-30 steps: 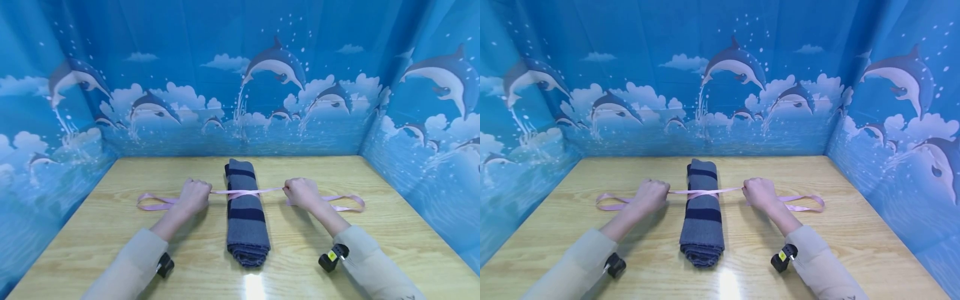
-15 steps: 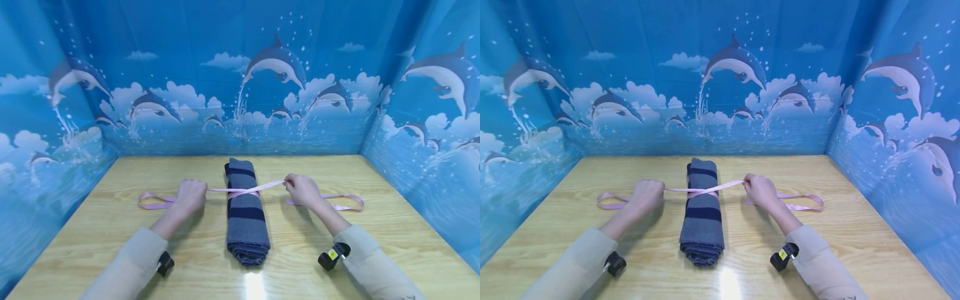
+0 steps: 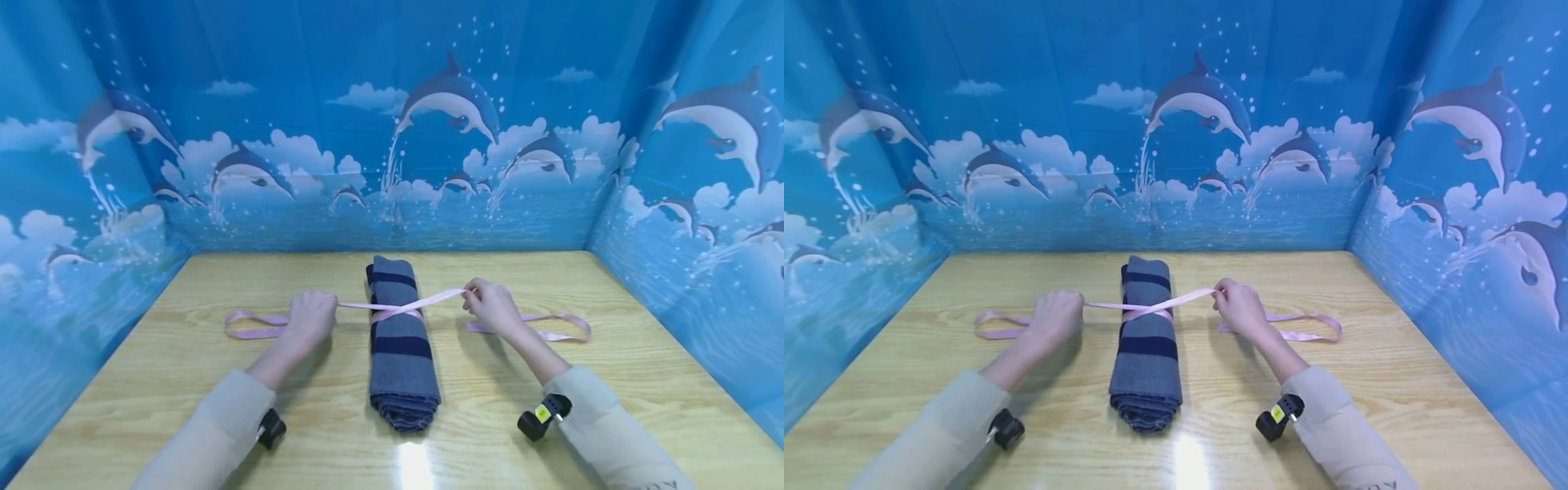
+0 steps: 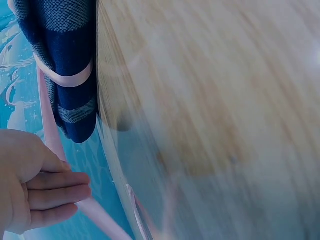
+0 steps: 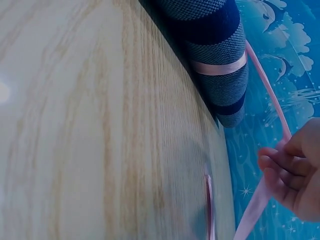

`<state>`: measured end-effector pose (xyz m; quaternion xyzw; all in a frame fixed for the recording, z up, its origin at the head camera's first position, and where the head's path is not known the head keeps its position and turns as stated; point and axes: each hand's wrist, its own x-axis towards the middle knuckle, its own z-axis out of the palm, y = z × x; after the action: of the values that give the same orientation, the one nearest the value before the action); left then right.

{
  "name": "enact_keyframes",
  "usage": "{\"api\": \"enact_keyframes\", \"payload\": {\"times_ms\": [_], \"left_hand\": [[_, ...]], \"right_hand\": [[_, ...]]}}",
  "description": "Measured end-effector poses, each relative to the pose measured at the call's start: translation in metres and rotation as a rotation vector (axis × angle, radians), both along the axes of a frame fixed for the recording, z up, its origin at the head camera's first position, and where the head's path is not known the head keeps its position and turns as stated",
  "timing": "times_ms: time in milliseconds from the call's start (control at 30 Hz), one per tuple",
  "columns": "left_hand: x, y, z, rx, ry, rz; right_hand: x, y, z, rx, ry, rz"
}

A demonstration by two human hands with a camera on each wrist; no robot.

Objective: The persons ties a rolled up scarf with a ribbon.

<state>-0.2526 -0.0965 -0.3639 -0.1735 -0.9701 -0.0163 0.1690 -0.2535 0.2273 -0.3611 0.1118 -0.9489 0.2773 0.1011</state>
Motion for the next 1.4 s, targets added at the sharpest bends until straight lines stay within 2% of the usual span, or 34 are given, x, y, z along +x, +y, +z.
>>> {"api": "enact_keyframes", "payload": {"times_ms": [167, 333, 667, 833, 933, 1200, 1267, 1400], "left_hand": [[-0.001, -0.001, 0.001, 0.032, -0.022, 0.011], [0.0, 0.001, 0.003, 0.121, -0.03, 0.05], [0.0, 0.004, 0.003, 0.25, 0.13, 0.054], [-0.004, 0.007, 0.004, 0.342, 0.255, 0.008], [-0.005, 0.009, 0.006, 0.446, 0.275, -0.018], [-0.005, 0.015, 0.012, 0.777, 0.262, -0.059], [-0.005, 0.018, 0.015, 0.898, 0.197, -0.045], [-0.003, 0.024, 0.025, 1.244, -0.034, 0.027]], "right_hand": [[-0.001, 0.0, -0.001, -0.062, 0.027, -0.013], [-0.001, 0.0, 0.0, -0.148, 0.044, -0.04], [0.0, -0.002, 0.004, -0.217, 0.103, -0.109], [0.0, -0.006, 0.009, -0.263, 0.151, -0.144], [-0.001, -0.009, 0.012, -0.332, 0.149, -0.147], [-0.005, -0.019, 0.019, -0.561, 0.133, -0.132], [-0.006, -0.02, 0.021, -0.6, 0.115, -0.135], [-0.008, -0.022, 0.026, -0.657, 0.08, -0.145]]}}
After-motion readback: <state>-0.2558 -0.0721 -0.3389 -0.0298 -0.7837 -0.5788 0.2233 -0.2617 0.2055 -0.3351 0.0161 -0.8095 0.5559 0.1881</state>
